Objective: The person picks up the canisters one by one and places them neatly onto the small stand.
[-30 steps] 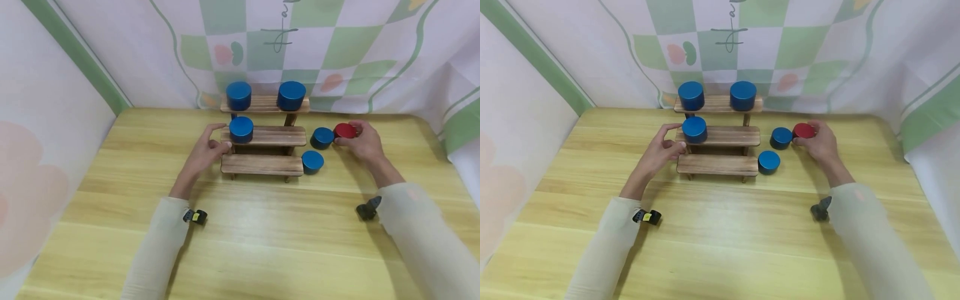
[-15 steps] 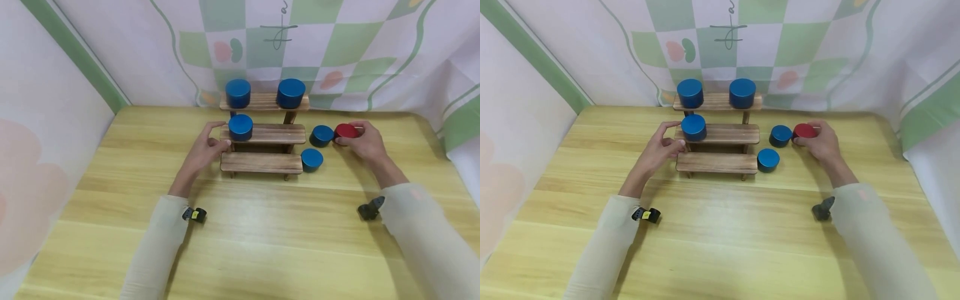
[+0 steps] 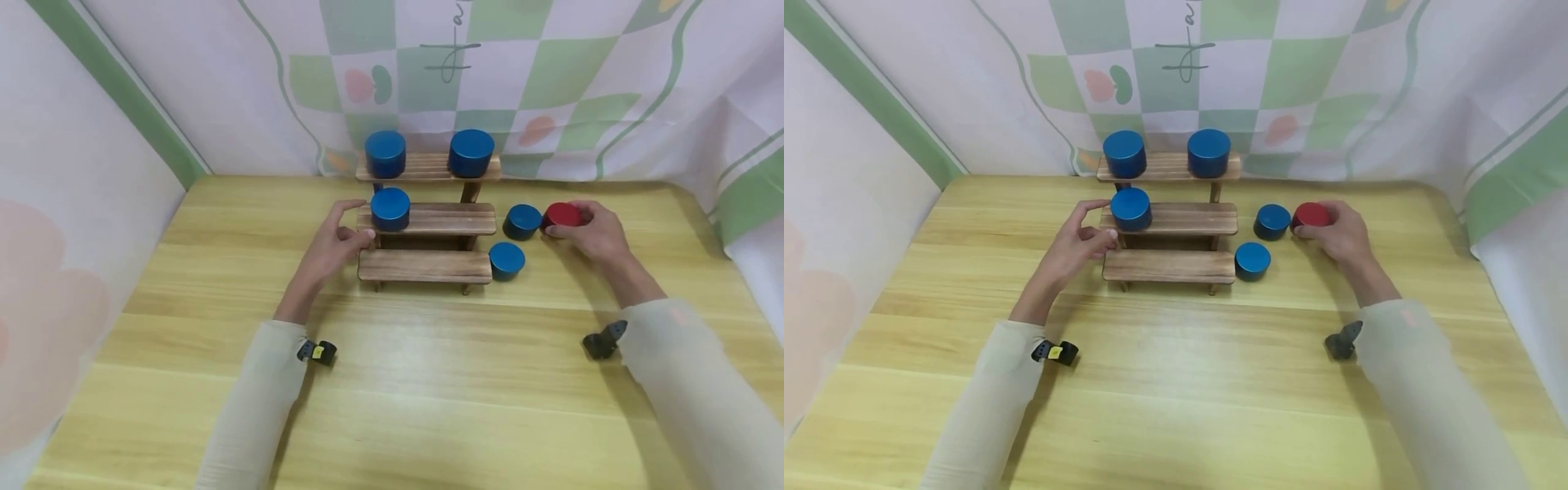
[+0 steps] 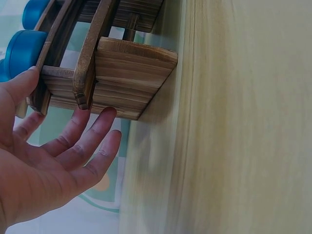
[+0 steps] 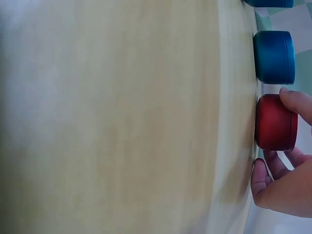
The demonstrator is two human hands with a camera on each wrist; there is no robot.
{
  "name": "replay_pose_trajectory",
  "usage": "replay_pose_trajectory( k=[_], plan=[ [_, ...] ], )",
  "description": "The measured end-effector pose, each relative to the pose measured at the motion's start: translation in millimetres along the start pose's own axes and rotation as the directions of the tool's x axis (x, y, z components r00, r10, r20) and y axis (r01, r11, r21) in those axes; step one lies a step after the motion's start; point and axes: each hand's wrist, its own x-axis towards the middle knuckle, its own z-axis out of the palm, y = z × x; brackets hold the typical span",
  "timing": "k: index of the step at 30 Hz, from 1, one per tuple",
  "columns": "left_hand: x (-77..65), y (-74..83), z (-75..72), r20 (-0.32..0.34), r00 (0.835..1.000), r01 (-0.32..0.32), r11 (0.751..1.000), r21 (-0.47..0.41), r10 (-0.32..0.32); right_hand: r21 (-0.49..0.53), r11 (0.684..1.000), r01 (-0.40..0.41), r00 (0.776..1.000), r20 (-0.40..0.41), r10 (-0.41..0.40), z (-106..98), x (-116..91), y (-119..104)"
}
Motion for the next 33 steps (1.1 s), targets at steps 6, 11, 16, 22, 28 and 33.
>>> replay_pose_trajectory(
  k=[6, 11, 16, 22, 28, 33],
  plan=[
    [-0.3, -0.5, -0.5, 0.002, 1.000, 0.003, 1.000, 0.003, -0.003, 0.015, 0.999, 0.036, 0.999, -0.038, -0.035, 0, -6, -5],
    [0.3, -1.0, -0.5, -0.001, 1.000, 0.007, 1.000, 0.003, -0.007, 0.029, 0.996, 0.087, 0.991, -0.108, -0.084, -1, -12, -19],
    [0.0, -1.0, -0.8, -0.003, 1.000, -0.001, 1.000, 0.012, 0.001, 0.087, 0.988, 0.127, 0.983, -0.148, -0.113, 0, -20, -37],
    [-0.3, -1.4, -1.3, 0.000, 1.000, -0.006, 1.000, 0.007, 0.006, 0.137, 0.971, 0.195, 0.970, -0.175, -0.170, 5, -34, -61],
    [0.2, -0.8, -1.2, 0.003, 1.000, -0.009, 1.000, -0.004, 0.009, 0.194, 0.947, 0.258, 0.958, -0.181, -0.224, 10, -51, -78],
    [0.0, -0.3, -0.7, 0.001, 1.000, 0.003, 1.000, 0.003, -0.003, 0.242, 0.916, 0.321, 0.943, -0.170, -0.286, 16, -63, -90]
  ],
)
